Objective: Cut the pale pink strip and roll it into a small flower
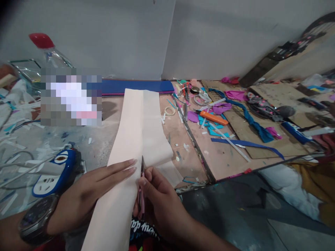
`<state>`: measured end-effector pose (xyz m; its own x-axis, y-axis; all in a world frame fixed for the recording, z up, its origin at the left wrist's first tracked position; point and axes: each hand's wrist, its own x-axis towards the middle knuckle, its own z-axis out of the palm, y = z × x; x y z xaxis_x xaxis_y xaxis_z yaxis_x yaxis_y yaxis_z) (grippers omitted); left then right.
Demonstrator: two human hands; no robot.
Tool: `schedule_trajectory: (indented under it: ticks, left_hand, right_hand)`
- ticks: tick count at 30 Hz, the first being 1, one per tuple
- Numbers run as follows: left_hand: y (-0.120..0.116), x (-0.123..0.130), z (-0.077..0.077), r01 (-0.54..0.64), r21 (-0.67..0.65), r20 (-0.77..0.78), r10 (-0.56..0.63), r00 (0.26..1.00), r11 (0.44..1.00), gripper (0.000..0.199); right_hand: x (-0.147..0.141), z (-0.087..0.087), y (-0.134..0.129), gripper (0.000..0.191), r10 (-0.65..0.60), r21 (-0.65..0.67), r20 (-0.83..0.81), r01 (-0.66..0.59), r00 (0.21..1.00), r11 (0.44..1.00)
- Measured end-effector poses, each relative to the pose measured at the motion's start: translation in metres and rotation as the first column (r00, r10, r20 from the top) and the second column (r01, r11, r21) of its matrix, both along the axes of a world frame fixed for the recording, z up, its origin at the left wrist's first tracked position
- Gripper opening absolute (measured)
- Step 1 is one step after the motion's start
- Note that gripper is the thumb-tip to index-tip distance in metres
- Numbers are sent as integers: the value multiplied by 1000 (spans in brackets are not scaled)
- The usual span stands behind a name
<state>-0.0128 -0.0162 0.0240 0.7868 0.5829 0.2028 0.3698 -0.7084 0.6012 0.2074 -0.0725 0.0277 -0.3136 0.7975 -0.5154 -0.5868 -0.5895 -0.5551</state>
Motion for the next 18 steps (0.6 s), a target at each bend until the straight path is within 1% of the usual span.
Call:
schedule_trajectory:
  ticks: [5, 11, 18]
  left_hand:
    - [0, 0, 2, -3, 1, -5, 3, 1000, 1000, 62]
    - [0, 0, 3, -1, -13, -16, 1, 1000, 1000, 61]
    - [-2, -1, 1, -6, 8, -12, 6, 1000, 1000, 61]
  right_hand:
    - [-2, 4, 1, 45, -23, -23, 0, 23, 1000, 999]
    - [-3, 3, 1, 46, -65, -78, -29, 63, 997, 995]
    - [0, 0, 0, 41, -62, -70, -23, 61, 998, 996]
